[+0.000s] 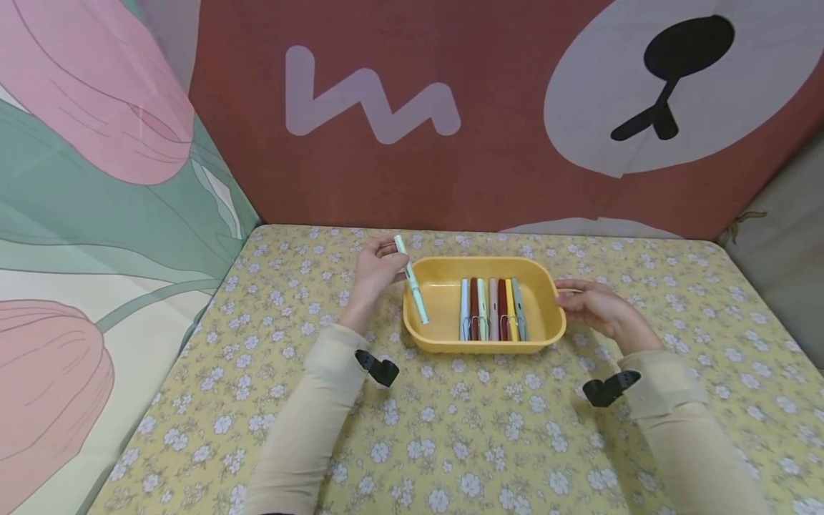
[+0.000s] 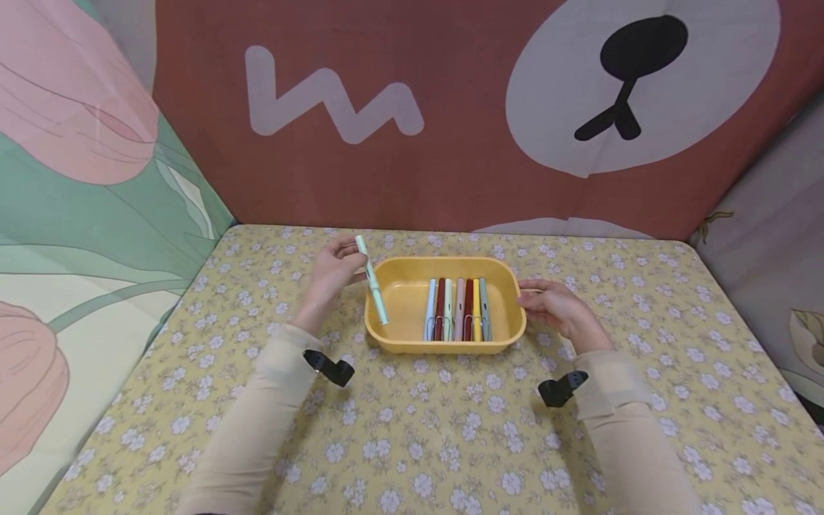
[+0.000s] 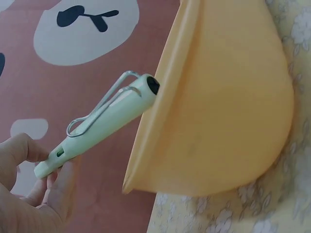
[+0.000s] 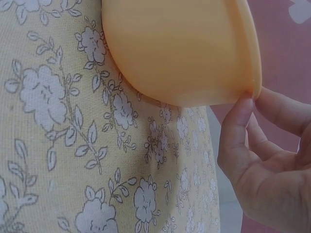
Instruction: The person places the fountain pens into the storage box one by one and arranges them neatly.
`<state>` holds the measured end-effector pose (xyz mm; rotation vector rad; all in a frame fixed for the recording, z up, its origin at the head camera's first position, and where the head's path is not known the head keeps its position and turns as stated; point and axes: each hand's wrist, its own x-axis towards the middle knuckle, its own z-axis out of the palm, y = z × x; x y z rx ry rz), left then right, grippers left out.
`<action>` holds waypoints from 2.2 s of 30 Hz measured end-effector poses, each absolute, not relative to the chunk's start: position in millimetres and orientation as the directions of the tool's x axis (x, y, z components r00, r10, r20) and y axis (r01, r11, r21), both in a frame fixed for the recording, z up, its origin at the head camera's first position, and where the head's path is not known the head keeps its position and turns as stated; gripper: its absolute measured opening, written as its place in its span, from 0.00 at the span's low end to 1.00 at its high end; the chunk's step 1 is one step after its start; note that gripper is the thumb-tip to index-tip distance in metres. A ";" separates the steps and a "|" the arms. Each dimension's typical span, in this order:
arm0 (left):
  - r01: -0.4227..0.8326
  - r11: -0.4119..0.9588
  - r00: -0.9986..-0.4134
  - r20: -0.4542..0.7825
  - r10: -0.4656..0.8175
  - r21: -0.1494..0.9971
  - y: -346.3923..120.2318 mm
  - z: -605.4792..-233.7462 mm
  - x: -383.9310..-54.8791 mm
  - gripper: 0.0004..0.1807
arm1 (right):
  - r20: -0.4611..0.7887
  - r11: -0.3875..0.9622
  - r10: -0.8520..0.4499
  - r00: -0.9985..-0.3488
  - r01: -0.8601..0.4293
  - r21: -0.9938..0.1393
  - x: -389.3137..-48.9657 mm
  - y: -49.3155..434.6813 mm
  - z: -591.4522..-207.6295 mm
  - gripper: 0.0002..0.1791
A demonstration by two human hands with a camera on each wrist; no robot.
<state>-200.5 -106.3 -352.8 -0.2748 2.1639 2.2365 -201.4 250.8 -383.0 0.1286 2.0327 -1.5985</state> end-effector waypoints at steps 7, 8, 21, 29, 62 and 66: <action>-0.146 0.011 -0.986 -0.145 -0.083 0.989 -89.5 -360.0 -202.2 0.26 | -0.467 0.282 -0.244 -0.850 0.398 -0.873 -201.3 250.5 -384.2 0.38; -0.147 0.010 -0.987 -0.146 -0.073 0.989 -87.2 -361.2 -202.0 0.26 | -0.466 0.282 -0.243 -0.851 0.397 -0.873 -201.3 250.6 -384.4 0.38; -0.159 0.040 -0.987 -0.159 -0.014 0.986 -66.9 -374.6 -201.5 0.25 | -0.464 0.282 -0.251 -0.850 0.394 -0.875 -201.8 251.4 -384.4 0.38; -0.155 0.067 -0.988 -0.156 0.005 0.986 -58.1 -378.2 -200.8 0.26 | -0.474 0.283 -0.250 -0.844 0.404 -0.870 -202.0 250.9 -384.1 0.38; -0.206 0.149 -0.978 -0.209 0.003 0.967 -36.2 -398.4 -203.8 0.24 | -0.471 0.265 -0.251 -0.845 0.408 -0.873 -200.3 249.4 -381.2 0.37; -0.215 0.149 -0.975 -0.220 0.015 0.965 -34.3 -399.4 -203.9 0.25 | -0.471 0.269 -0.253 -0.845 0.406 -0.873 -200.2 250.4 -381.4 0.37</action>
